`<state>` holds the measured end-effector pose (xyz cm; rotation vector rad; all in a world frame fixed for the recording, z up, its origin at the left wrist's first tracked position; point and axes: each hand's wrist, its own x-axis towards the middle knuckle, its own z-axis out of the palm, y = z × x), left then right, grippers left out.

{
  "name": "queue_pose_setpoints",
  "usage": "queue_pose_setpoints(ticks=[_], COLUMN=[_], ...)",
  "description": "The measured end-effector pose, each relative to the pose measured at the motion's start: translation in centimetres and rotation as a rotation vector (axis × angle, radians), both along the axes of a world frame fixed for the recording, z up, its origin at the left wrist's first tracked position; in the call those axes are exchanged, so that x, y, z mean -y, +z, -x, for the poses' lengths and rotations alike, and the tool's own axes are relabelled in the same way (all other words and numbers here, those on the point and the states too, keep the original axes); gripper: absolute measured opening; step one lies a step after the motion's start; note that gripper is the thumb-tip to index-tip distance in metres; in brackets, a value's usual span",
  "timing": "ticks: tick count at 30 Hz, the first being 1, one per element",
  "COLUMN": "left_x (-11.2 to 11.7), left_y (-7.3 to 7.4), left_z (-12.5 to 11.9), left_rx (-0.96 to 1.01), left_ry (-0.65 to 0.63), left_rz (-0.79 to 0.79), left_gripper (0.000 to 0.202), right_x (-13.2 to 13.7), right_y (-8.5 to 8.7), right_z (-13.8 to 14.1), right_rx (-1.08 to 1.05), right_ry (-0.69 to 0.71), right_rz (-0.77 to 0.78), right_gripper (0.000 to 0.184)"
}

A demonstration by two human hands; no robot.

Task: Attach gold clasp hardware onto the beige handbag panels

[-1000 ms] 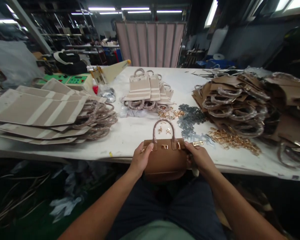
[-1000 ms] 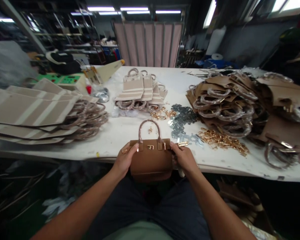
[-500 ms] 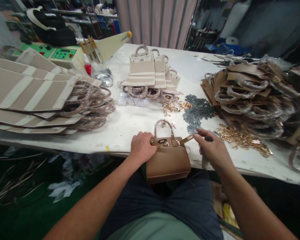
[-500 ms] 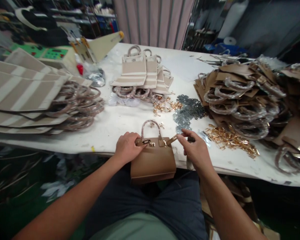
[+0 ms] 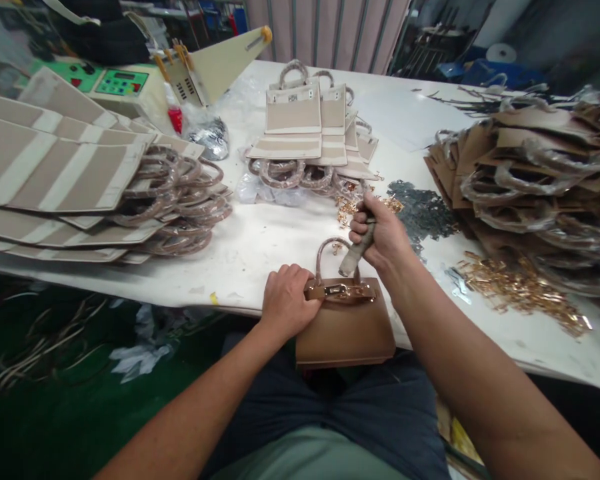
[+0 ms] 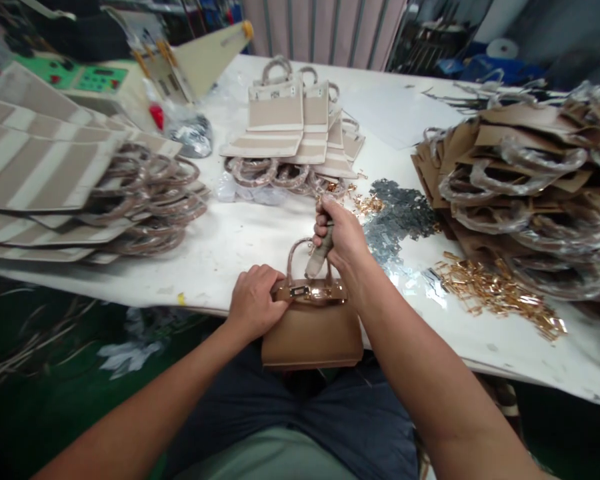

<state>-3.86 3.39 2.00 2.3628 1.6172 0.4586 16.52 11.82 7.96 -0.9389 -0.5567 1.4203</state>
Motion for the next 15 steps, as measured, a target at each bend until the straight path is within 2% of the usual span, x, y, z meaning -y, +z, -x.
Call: queue_pose_setpoints(ticks=[2, 5, 15], left_x=[-0.1, -0.3, -0.5], left_y=[-0.1, -0.2, -0.6], left_z=[0.0, -0.2, -0.3], left_rx=[0.013, 0.033, -0.006], left_ry=[0.007, 0.006, -0.006], left_rz=[0.009, 0.017, -0.001], left_gripper=[0.012, 0.011, 0.017], right_x=[-0.8, -0.9, -0.6], right_y=[-1.6, -2.8, -3.4], right_z=[0.8, 1.8, 3.2], right_rx=[0.018, 0.078, -0.018], right_ry=[0.105, 0.213, 0.339], right_rz=[0.045, 0.055, 0.072], right_gripper=[0.043, 0.046, 0.043])
